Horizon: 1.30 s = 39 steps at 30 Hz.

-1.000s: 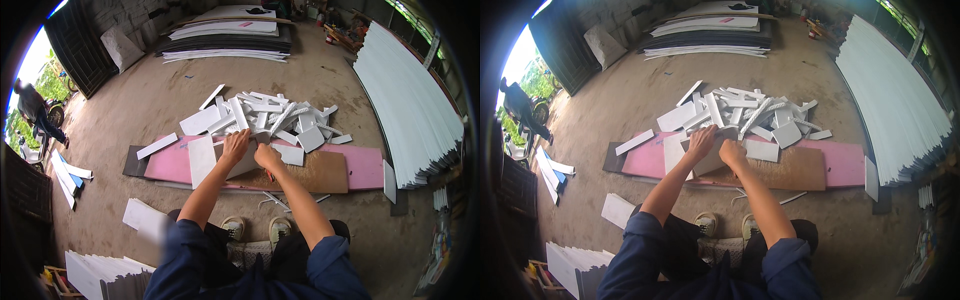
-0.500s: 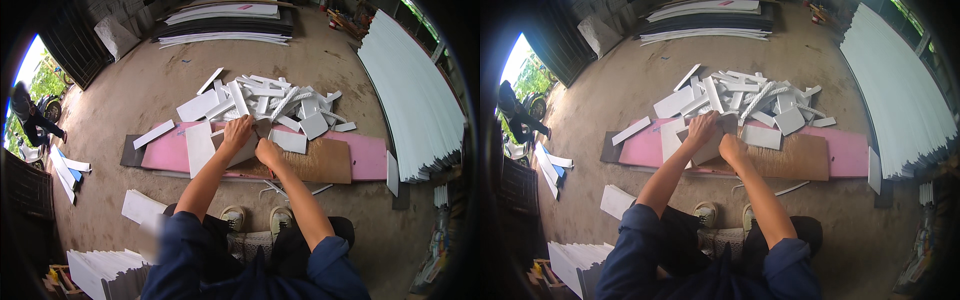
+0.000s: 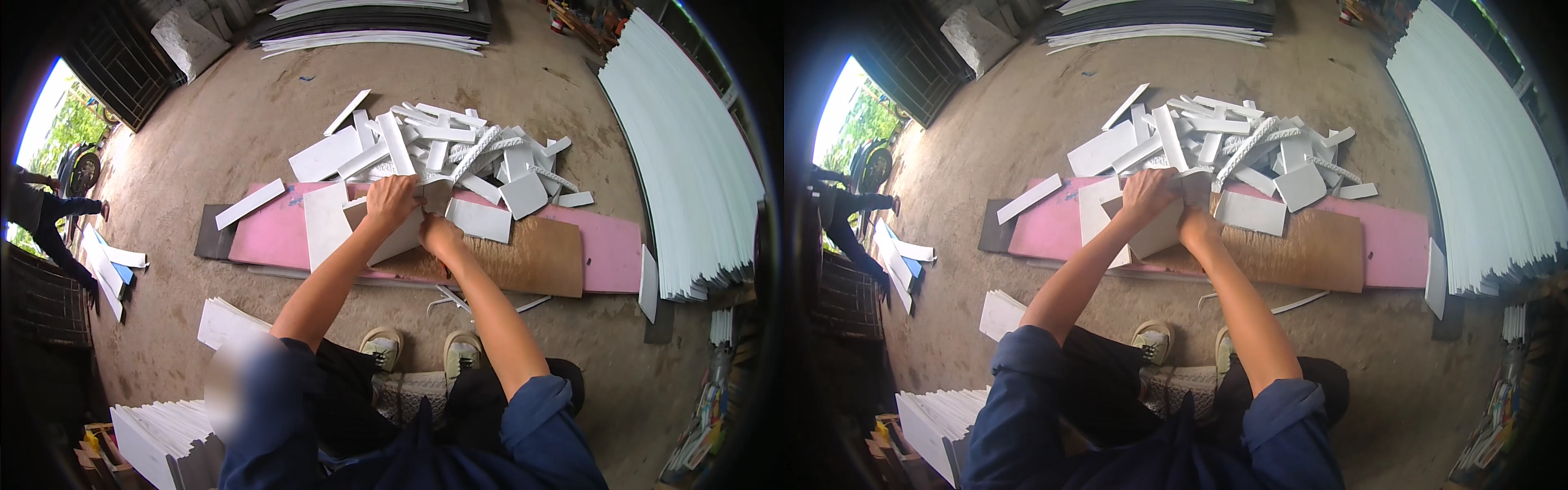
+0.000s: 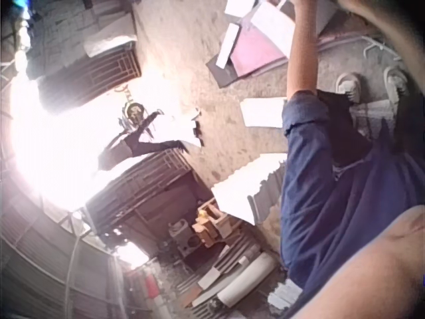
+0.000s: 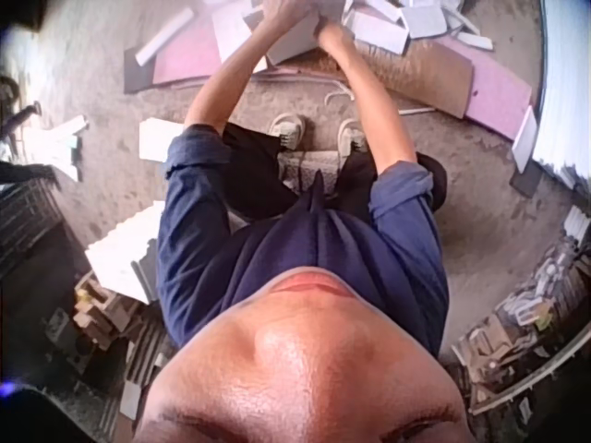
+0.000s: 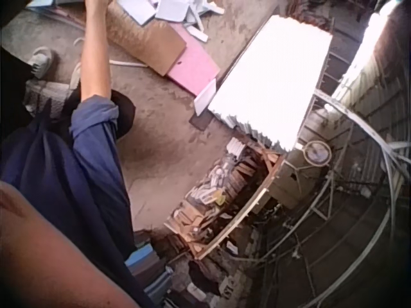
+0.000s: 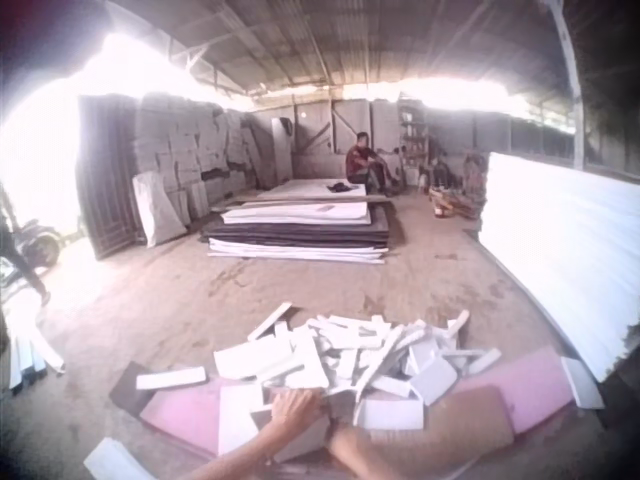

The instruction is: The person cuts white foam sheets into smaller pieces using a utility knife, then sorts the cut pieces and scraps into a large white sack. The person also moves a cardboard sheet aside and places it on a stack.

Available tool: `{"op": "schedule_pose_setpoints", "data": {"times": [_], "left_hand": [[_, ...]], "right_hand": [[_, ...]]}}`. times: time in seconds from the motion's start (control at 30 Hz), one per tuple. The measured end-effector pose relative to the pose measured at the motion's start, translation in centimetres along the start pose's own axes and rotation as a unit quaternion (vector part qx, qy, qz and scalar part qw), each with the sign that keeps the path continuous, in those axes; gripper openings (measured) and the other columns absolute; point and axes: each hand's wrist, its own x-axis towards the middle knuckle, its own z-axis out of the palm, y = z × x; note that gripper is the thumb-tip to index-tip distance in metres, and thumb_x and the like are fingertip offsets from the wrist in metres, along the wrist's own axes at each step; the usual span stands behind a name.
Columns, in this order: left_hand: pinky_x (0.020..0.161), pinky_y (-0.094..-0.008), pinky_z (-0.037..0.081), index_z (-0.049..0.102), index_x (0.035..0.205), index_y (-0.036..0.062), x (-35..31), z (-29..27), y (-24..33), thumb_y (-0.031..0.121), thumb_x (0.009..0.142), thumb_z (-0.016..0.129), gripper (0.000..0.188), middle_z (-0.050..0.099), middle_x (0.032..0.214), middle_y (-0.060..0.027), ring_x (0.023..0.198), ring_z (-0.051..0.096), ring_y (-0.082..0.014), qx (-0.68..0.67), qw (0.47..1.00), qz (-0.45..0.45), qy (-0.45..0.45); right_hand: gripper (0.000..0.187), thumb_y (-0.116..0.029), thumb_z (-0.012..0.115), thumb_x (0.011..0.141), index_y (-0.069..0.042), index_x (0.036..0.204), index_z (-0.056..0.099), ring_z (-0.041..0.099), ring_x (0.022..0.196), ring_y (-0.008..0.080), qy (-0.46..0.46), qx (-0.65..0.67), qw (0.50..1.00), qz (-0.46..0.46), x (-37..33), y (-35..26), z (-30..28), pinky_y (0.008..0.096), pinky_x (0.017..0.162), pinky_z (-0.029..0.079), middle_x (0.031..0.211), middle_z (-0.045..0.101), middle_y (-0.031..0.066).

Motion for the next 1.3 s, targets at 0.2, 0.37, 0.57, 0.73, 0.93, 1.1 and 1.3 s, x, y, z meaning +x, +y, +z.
{"op": "schedule_pose_setpoints", "data": {"times": [0.2,0.37,0.57,0.73,0.93,1.1,1.3], "left_hand": [[0.059,-0.0396,0.048,0.060,0.083,0.0100,-0.1,-0.3,0.1,0.035,0.067,0.067,0.031,0.062,0.069,-0.0137,0.068,0.062,-0.0304,0.006,0.999,-0.025,0.025],[0.059,-0.0398,0.047,0.058,0.081,0.0088,-0.4,-0.4,0.3,0.035,0.067,0.069,0.031,0.061,0.066,-0.0124,0.069,0.062,-0.0306,-0.006,1.000,-0.001,0.011],[0.060,-0.0405,0.049,0.060,0.091,0.0097,-0.2,-0.1,0.3,0.037,0.069,0.065,0.035,0.062,0.071,-0.0153,0.068,0.062,-0.0317,-0.011,0.999,0.007,-0.032],[0.059,-0.0412,0.048,0.059,0.089,0.0085,0.1,-0.7,0.0,0.035,0.070,0.064,0.033,0.062,0.071,-0.0147,0.067,0.061,-0.0321,-0.015,0.999,-0.003,-0.049],[0.058,-0.0414,0.048,0.057,0.088,0.0080,-0.2,-0.3,0.0,0.034,0.072,0.063,0.031,0.061,0.069,-0.0148,0.067,0.061,-0.0316,-0.007,0.999,0.005,-0.039],[0.055,-0.0397,0.048,0.055,0.085,0.0083,-0.2,-0.3,0.5,0.034,0.073,0.063,0.029,0.061,0.068,-0.0123,0.066,0.061,-0.0303,0.017,0.999,0.001,-0.028],[0.052,-0.0371,0.048,0.054,0.083,0.0084,-1.3,1.0,0.3,0.031,0.071,0.064,0.028,0.061,0.063,-0.0103,0.059,0.061,-0.0270,0.032,0.993,0.071,0.092]], "right_hand": [[0.035,-0.018,0.041,0.081,-0.004,0.111,0.053,0.055,0.098,0.0343,-0.021,-0.002,1.000,-0.009,-2.4,-0.9,-1.8,0.0426,0.082,0.044,0.105,0.058,0.0195],[0.032,-0.016,0.041,0.082,-0.004,0.109,0.055,0.056,0.099,0.0326,-0.012,-0.007,1.000,-0.013,-3.7,-1.1,-2.2,0.0405,0.081,0.046,0.105,0.058,0.0181],[0.032,-0.016,0.041,0.083,-0.002,0.108,0.053,0.057,0.098,0.0334,-0.014,-0.037,0.999,0.005,-1.6,-0.7,-0.2,0.0413,0.080,0.046,0.104,0.059,0.0190],[0.031,-0.017,0.040,0.083,0.003,0.104,0.053,0.058,0.096,0.0334,-0.010,-0.001,1.000,0.004,0.2,0.3,1.9,0.0416,0.082,0.045,0.103,0.059,0.0206],[0.033,-0.017,0.040,0.083,0.000,0.110,0.051,0.055,0.101,0.0333,-0.022,-0.013,0.999,-0.019,1.0,1.0,3.4,0.0413,0.083,0.045,0.110,0.056,0.0197],[0.034,-0.018,0.040,0.084,0.000,0.110,0.052,0.054,0.103,0.0343,-0.080,0.040,0.996,0.019,1.3,1.2,2.5,0.0419,0.086,0.043,0.112,0.054,0.0197],[0.032,-0.017,0.038,0.082,0.002,0.101,0.056,0.059,0.090,0.0349,-0.056,-0.017,0.998,0.001,-0.7,0.8,2.1,0.0442,0.083,0.044,0.097,0.059,0.0228]]}}
